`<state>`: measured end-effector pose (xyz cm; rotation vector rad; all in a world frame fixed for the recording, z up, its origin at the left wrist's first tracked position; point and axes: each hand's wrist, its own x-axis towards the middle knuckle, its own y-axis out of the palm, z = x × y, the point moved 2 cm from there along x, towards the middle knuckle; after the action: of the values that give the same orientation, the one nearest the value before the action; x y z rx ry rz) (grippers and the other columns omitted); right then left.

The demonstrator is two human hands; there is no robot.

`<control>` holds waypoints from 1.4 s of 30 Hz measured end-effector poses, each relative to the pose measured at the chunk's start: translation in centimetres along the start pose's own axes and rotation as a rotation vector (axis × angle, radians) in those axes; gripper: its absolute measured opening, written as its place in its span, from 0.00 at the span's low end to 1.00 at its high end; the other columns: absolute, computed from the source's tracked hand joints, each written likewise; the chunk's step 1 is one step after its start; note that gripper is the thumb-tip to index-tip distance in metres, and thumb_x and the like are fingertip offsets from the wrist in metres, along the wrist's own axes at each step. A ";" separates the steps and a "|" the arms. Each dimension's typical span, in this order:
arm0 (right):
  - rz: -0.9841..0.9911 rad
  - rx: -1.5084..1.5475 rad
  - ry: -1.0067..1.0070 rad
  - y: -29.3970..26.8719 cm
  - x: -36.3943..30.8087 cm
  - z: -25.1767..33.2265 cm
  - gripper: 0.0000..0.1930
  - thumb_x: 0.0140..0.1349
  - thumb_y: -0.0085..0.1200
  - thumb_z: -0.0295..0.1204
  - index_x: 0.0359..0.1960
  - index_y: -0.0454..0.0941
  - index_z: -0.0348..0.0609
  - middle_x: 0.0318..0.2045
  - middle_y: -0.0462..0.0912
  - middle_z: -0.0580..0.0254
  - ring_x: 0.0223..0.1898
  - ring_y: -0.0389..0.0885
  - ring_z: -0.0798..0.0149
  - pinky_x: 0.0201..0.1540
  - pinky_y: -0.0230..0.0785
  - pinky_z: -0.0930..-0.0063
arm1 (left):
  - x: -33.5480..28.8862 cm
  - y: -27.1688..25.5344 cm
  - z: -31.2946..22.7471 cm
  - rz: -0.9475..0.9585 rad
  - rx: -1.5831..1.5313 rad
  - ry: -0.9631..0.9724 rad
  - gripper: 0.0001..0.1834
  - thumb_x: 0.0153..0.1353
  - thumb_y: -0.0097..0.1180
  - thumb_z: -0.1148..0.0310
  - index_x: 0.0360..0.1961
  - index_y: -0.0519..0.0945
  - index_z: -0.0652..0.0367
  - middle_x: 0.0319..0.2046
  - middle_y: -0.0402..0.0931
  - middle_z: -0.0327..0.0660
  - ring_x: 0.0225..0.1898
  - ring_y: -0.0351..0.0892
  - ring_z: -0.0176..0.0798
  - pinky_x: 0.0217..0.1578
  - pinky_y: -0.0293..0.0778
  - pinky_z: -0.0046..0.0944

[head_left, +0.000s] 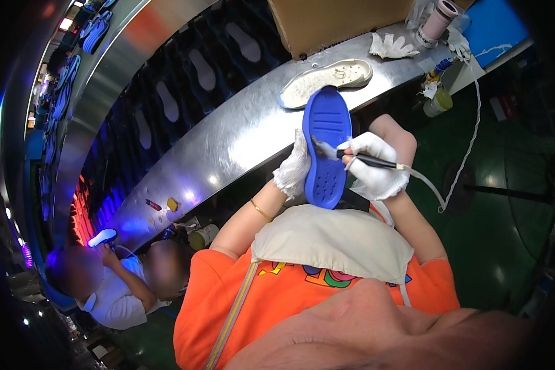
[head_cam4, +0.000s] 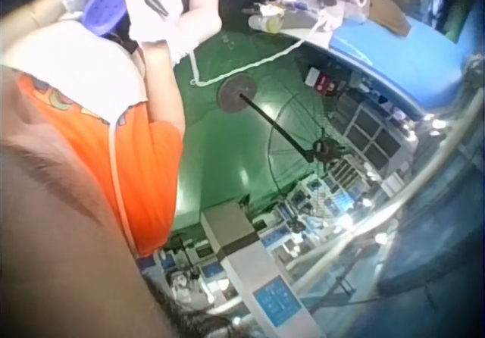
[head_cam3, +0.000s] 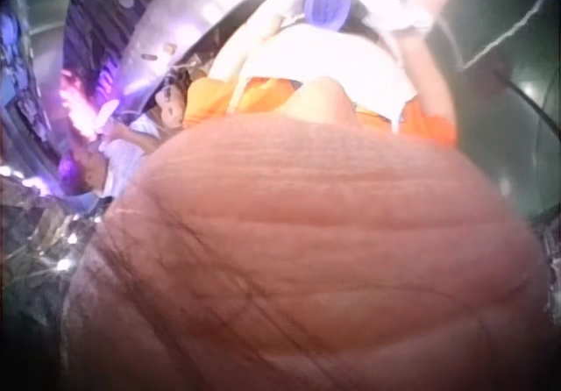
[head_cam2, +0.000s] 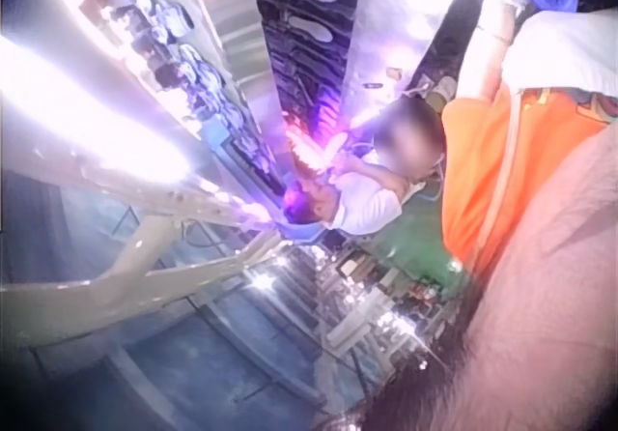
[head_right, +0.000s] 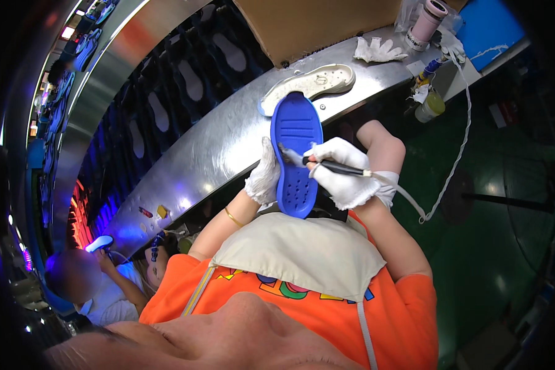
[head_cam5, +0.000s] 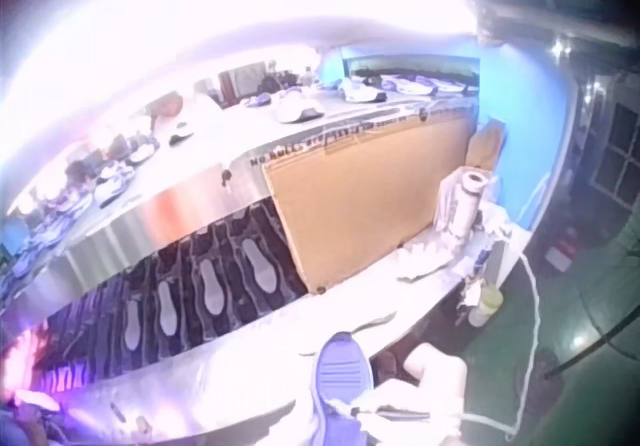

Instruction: The person uses a handheld rotary tool to trim excess material from the edges and sole of a blue clog-style shoe. The person repeatedly picks up shoes from a nearby pile, trims them, and places them back down.

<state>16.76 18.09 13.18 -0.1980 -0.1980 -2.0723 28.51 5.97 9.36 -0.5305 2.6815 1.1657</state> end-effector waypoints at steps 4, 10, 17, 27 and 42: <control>0.039 0.108 -0.004 -0.1 1.3 0.5 0.05 0.54 0.56 0.19 0.31 0.74 0.38 0.31 0.79 0.62 0.33 0.77 0.75 0.37 0.72 0.80 | 1.5 0.6 -1.6 -0.005 -0.105 0.124 0.51 0.49 0.25 0.23 0.59 0.64 0.56 0.49 0.72 0.45 0.50 0.73 0.42 0.52 0.71 0.43; 0.068 -0.120 -0.289 1.7 3.4 2.7 0.07 0.48 0.60 0.17 0.29 0.77 0.40 0.29 0.80 0.62 0.31 0.78 0.71 0.38 0.71 0.79 | 3.6 1.0 -4.2 0.180 -0.265 0.311 0.56 0.46 0.21 0.20 0.57 0.65 0.61 0.49 0.72 0.51 0.46 0.75 0.49 0.48 0.74 0.46; -0.018 0.061 -0.206 1.4 4.4 1.7 0.05 0.50 0.60 0.20 0.28 0.78 0.39 0.29 0.80 0.62 0.31 0.77 0.72 0.37 0.70 0.78 | 4.2 0.2 -7.0 0.357 -0.602 0.453 0.55 0.46 0.26 0.21 0.60 0.63 0.57 0.51 0.71 0.48 0.48 0.74 0.49 0.50 0.71 0.49; 0.043 0.092 -0.090 1.1 4.5 0.0 0.05 0.52 0.60 0.20 0.30 0.77 0.38 0.29 0.80 0.61 0.31 0.77 0.73 0.36 0.71 0.79 | 3.4 1.8 -10.6 0.497 -0.425 0.467 0.64 0.32 0.39 0.18 0.60 0.60 0.63 0.52 0.68 0.56 0.52 0.72 0.55 0.54 0.68 0.56; 0.387 -0.037 0.255 -0.3 6.7 2.9 0.05 0.50 0.57 0.21 0.30 0.75 0.39 0.29 0.79 0.64 0.31 0.78 0.71 0.33 0.73 0.78 | 6.8 -0.2 -12.8 0.218 0.482 0.280 0.62 0.35 0.35 0.18 0.60 0.62 0.62 0.49 0.72 0.56 0.46 0.77 0.49 0.45 0.78 0.44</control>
<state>13.45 13.23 17.47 0.0078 0.0343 -1.6962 22.13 -5.25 15.95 -0.3470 3.1743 0.4677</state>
